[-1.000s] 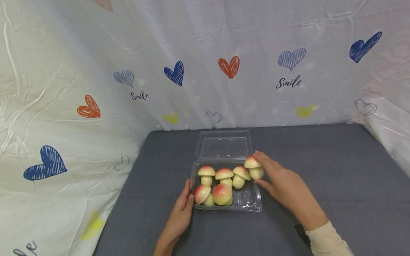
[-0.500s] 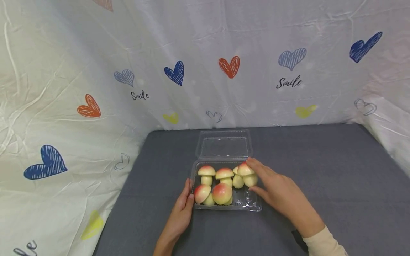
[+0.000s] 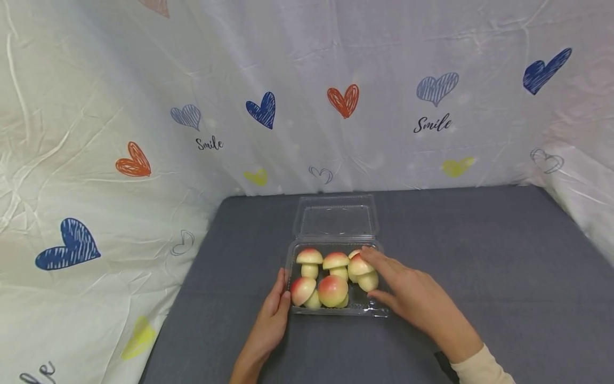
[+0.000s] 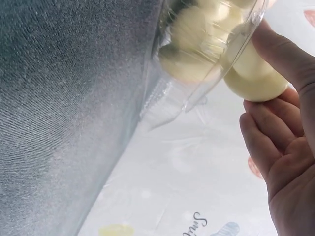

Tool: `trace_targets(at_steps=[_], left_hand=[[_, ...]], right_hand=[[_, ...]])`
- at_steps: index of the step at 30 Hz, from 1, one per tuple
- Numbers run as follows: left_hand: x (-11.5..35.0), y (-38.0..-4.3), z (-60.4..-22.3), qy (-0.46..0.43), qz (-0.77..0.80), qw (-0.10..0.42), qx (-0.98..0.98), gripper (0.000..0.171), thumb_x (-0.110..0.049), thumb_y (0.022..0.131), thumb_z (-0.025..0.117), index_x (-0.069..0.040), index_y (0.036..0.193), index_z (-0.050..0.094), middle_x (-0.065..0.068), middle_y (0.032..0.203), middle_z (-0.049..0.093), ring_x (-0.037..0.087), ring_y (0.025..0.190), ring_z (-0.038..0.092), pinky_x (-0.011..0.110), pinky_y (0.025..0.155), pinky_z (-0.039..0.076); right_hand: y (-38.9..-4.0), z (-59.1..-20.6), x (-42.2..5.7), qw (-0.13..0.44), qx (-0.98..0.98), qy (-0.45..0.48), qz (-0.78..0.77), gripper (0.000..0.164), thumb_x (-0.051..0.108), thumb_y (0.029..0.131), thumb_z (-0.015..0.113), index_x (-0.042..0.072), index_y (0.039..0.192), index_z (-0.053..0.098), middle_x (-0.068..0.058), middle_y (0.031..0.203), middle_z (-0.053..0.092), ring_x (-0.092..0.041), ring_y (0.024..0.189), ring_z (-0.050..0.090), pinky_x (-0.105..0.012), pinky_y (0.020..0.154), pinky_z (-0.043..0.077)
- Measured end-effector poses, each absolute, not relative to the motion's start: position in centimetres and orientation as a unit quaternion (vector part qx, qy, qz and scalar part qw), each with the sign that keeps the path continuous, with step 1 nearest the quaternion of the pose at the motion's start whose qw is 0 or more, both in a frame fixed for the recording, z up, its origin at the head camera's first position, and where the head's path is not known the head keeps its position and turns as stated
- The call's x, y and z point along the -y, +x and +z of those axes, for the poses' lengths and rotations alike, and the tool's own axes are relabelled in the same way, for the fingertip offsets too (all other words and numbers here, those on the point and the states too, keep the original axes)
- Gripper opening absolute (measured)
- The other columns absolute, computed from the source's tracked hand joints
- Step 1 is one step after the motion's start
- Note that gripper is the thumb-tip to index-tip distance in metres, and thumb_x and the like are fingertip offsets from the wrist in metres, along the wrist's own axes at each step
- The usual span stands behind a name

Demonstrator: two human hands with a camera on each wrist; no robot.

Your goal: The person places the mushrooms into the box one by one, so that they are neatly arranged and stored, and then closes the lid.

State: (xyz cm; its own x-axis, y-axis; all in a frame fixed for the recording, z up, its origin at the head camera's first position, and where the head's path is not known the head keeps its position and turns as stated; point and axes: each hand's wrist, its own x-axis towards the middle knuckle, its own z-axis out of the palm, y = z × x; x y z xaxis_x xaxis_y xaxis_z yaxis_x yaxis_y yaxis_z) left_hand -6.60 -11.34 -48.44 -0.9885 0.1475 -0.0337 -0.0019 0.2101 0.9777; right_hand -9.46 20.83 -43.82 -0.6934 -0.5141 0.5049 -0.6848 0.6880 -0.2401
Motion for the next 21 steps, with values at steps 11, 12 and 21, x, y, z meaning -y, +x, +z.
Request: trace_targets(at_steps=[11, 12, 21], left_hand=[[11.3, -6.59, -48.37, 0.047, 0.624, 0.058, -0.778, 0.064, -0.017, 0.117, 0.038, -0.004, 0.169, 0.004, 0.014, 0.177, 0.009, 0.03, 0.162, 0.001, 0.059, 0.128, 0.009], [11.3, -6.58, -48.38, 0.047, 0.624, 0.058, -0.777, 0.064, -0.017, 0.117, 0.038, -0.004, 0.169, 0.003, 0.014, 0.177, 0.009, 0.03, 0.162, 0.001, 0.059, 0.128, 0.009], [11.25, -6.64, -48.44, 0.046, 0.625, 0.056, -0.778, 0.063, -0.016, 0.117, 0.037, -0.003, 0.169, 0.003, 0.014, 0.177, 0.009, 0.03, 0.162, 0.002, 0.058, 0.128, 0.01]], right_hand=[[-9.08, -44.44, -20.88, 0.185, 0.9, 0.339, 0.201, 0.098, 0.025, 0.075, 0.098, 0.023, 0.159, 0.048, -0.005, 0.141, 0.069, -0.018, 0.091, 0.078, -0.035, 0.069, 0.062], [-9.08, -44.5, -20.86, 0.185, 0.899, 0.341, 0.202, 0.097, 0.025, 0.075, 0.098, 0.022, 0.159, 0.048, -0.005, 0.142, 0.068, -0.018, 0.092, 0.078, -0.035, 0.07, 0.062], [-8.96, -44.5, -20.74, 0.198, 0.891, 0.354, 0.202, 0.093, 0.024, 0.075, 0.098, 0.019, 0.156, 0.053, -0.006, 0.14, 0.07, -0.017, 0.087, 0.078, -0.035, 0.07, 0.062]])
